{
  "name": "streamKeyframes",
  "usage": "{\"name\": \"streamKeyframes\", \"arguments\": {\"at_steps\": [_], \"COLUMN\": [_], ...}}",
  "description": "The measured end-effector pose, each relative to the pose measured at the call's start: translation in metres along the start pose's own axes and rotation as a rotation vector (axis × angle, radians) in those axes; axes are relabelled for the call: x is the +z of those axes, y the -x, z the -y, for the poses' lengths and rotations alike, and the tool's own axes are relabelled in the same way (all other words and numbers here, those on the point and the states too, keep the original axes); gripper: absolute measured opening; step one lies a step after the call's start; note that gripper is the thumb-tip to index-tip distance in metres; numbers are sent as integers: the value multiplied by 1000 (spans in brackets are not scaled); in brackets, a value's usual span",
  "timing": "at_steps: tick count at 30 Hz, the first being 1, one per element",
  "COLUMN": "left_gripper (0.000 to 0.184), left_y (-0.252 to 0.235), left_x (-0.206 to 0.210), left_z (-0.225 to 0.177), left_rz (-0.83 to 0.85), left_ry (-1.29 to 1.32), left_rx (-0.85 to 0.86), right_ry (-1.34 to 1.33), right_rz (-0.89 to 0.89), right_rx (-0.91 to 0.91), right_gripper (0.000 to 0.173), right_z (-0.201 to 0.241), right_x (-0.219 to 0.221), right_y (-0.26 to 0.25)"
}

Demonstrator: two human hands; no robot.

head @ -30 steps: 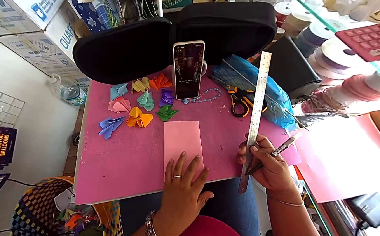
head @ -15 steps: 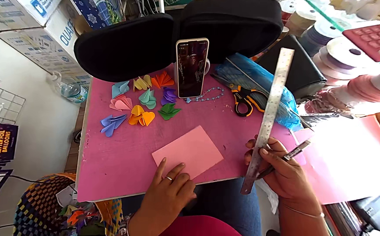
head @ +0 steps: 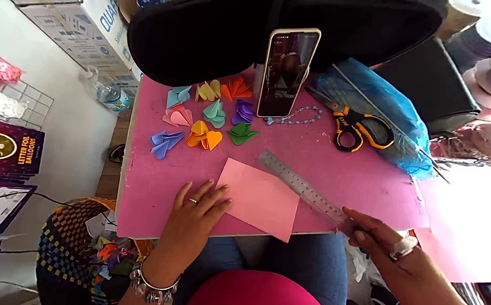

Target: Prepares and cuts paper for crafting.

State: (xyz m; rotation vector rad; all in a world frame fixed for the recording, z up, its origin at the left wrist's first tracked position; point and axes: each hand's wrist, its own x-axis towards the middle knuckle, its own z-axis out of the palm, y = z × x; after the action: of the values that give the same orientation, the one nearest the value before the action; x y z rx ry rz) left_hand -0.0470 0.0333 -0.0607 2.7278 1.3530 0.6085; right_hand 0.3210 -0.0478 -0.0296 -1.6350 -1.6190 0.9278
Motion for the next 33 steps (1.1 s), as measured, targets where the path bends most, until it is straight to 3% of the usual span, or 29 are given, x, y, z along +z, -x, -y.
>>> {"name": "streamKeyframes", "arguments": {"at_steps": [4, 9, 15, 22, 27, 31, 33], "left_gripper": [32, 35, 72, 75, 71, 45, 44], "left_y": [-7, -26, -30, -27, -25, -20, -19], "left_x": [-3, 9, 37, 35, 24, 16, 15], "left_z": [1, -37, -55, -42, -36, -43, -47], "left_rz": [-59, -189, -57, -8, -16, -7, 14], "left_ry": [-17, 103, 11, -30, -47, -141, -153], "left_rx": [-61, -213, -268, -187, -177, -217, -226], "right_ry": [118, 145, 203, 143, 119, 70, 69], "right_rz": [51, 56, 48, 53, 50, 17, -7], "right_rx": [-12, -55, -110, -81, -25, 47, 80], "right_gripper": [39, 39, 40, 39, 39, 37, 37], "right_z": [7, 16, 27, 29, 24, 23, 23], "right_x": [14, 33, 44, 46, 36, 24, 18], "right_y": [0, 0, -5, -6, -1, 3, 4]}}
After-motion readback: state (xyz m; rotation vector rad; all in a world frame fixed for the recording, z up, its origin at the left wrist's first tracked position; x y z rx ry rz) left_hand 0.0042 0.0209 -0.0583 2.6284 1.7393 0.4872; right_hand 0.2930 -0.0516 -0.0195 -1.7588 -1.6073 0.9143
